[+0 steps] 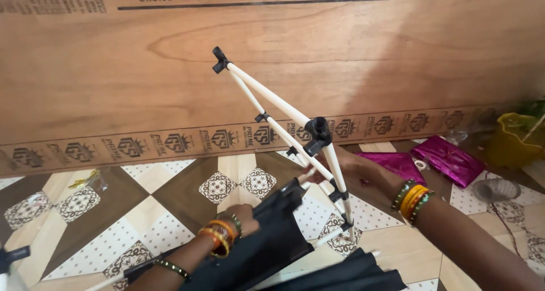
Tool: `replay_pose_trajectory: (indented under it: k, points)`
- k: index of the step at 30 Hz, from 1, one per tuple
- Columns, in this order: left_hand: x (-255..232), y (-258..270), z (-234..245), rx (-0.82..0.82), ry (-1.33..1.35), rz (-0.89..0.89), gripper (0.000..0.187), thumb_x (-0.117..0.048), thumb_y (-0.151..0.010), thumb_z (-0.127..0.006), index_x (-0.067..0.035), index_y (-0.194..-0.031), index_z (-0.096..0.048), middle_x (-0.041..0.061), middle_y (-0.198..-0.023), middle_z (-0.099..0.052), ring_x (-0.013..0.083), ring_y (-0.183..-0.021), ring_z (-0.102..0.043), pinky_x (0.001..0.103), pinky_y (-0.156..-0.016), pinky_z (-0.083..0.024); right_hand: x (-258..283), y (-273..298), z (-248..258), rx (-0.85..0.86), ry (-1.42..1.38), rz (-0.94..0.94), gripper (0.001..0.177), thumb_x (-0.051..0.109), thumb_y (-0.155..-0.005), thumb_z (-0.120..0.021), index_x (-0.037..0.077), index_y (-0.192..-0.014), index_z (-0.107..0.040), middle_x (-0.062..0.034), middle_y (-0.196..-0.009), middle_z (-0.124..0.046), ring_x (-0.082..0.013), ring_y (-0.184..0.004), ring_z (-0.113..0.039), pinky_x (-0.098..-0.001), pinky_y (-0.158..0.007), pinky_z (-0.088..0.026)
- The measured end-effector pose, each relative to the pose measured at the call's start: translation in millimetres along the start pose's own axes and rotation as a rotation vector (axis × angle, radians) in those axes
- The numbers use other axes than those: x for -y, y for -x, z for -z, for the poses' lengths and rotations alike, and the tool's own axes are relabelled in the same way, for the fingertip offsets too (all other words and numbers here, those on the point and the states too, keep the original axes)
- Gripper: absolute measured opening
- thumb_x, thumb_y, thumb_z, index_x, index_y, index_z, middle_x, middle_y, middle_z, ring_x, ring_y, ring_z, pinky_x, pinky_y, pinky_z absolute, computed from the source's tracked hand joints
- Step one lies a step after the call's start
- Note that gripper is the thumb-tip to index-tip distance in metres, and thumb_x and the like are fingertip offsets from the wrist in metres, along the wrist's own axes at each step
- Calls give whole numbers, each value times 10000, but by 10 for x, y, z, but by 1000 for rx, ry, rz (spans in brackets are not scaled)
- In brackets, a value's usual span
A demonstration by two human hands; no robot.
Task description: The person disassembles a three-tier fabric shoe rack by hand, removing black plastic connectors and white poles from the black fabric shelves. The rack is taken apart piece by piece and laid on the floor.
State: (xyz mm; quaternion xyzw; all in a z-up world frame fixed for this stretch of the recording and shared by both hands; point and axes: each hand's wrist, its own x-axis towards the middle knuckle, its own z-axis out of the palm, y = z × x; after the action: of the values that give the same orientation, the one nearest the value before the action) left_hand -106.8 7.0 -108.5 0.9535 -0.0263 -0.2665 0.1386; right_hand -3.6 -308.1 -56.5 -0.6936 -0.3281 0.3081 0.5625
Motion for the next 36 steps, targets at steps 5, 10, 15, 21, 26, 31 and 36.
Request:
replay_pose_trajectory:
  k: [5,10,15,21,26,31,36]
  points:
    - [-216,440,186,156,-196,-139,605,-429,-699,-765,2,-1123,-747,200,-1087,-765,337,-993,-744,435,-877,-579,-333,652,125,-53,766,-527,498,174,-905,-594,101,-1396,-566,-116,-1044,-774,-218,-890,-776,-330,-755,-664]
    - [15,620,209,386,-306,-247,730,-469,-628,-833,6,-1168,-708,189,-1182,-737,318,-1030,-728,420,-868,-583,-258,969,-409,172,935,-702,613,502,-893,-602,195,-1422,-559,-80,-1167,-711,-248,-1081,-656,-383,-924,-530]
    - [79,622,-235,554,-382,-424,791,-491,-681,-842,21,-1252,-649,213,-1271,-685,327,-1113,-674,422,-913,-544,-83,963,-721,-46,919,-644,732,746,-907,-394,168,-1280,-647,-148,-1096,-718,-292,-1058,-662,-421,-932,-505]
    - [-54,418,-1072,392,-421,-323,774,-464,-708,-823,23,-1273,-618,217,-1295,-644,346,-1156,-628,452,-938,-505,-207,597,-659,-194,787,-583,867,791,-903,-298,82,-1162,-727,-140,-950,-769,-286,-965,-740,-402,-885,-559]
    - [-584,21,-2012,134,-335,-219,760,-442,-730,-807,25,-1291,-593,221,-1315,-610,362,-1192,-590,476,-959,-473,-340,311,-523,-328,730,-646,868,788,-894,-313,73,-1140,-739,-167,-853,-774,-283,-873,-775,-431,-859,-594]
    - [-828,-310,-2718,-32,-269,-102,747,-420,-753,-792,26,-1309,-567,225,-1335,-576,378,-1228,-552,501,-979,-440,-360,188,-487,-281,803,-634,987,816,-932,-309,-45,-998,-787,-159,-828,-784,-273,-854,-795,-417,-867,-597]
    - [-776,-515,-2870,-228,-200,-86,735,-398,-776,-776,28,-1327,-542,229,-1356,-542,394,-1264,-514,526,-1000,-408,-284,264,-521,-310,831,-646,902,800,-890,-395,-6,-995,-784,-164,-808,-755,-297,-886,-759,-439,-886,-553]
